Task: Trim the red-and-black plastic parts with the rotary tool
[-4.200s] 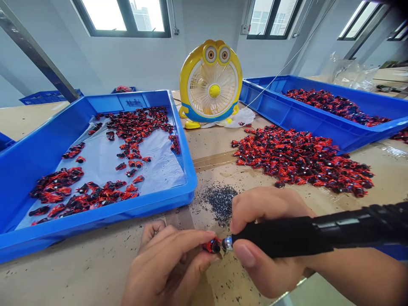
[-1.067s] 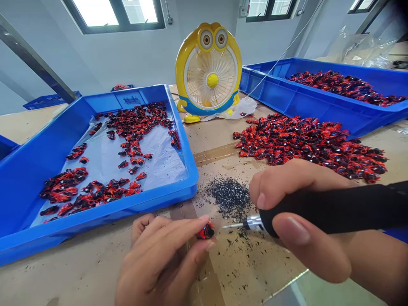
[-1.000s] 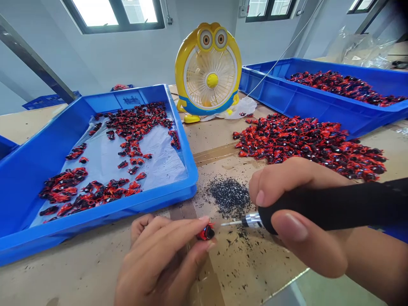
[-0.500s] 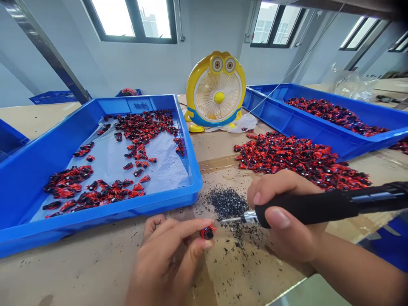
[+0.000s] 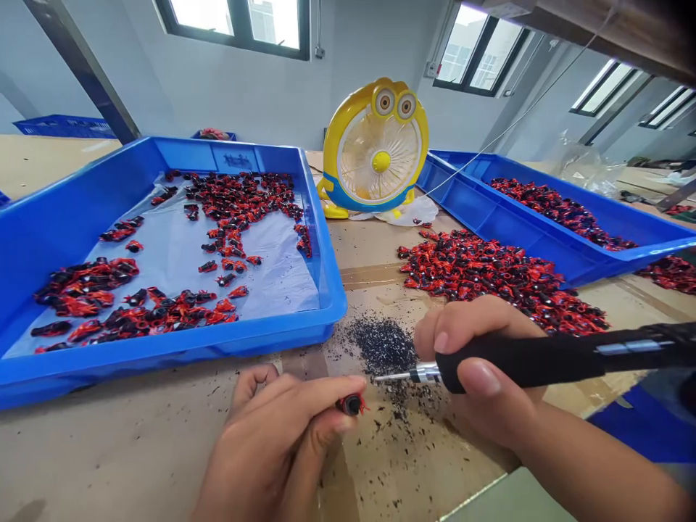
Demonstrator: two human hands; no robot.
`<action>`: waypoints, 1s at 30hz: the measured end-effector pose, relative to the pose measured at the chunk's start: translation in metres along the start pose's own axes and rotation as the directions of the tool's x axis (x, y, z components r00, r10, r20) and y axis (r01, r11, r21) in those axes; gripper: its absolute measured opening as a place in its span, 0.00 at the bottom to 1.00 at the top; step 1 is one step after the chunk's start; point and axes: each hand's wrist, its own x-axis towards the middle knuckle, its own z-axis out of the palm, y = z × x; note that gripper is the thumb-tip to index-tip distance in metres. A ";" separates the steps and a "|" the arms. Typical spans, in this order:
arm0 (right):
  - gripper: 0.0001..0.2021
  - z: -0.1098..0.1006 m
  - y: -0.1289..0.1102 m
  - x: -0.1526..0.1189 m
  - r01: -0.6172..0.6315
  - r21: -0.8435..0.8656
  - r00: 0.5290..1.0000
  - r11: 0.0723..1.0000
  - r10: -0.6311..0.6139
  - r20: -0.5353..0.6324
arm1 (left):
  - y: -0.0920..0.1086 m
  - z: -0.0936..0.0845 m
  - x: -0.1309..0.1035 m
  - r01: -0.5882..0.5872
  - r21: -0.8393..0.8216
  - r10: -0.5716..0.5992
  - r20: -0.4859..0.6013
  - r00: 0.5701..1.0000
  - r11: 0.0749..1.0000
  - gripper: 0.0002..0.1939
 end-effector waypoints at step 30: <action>0.04 -0.010 -0.040 0.003 -0.113 -0.083 0.977 0.990 0.126 0.171 | 0.001 -0.002 0.006 -0.160 0.064 0.167 -0.120 0.979 0.985 0.11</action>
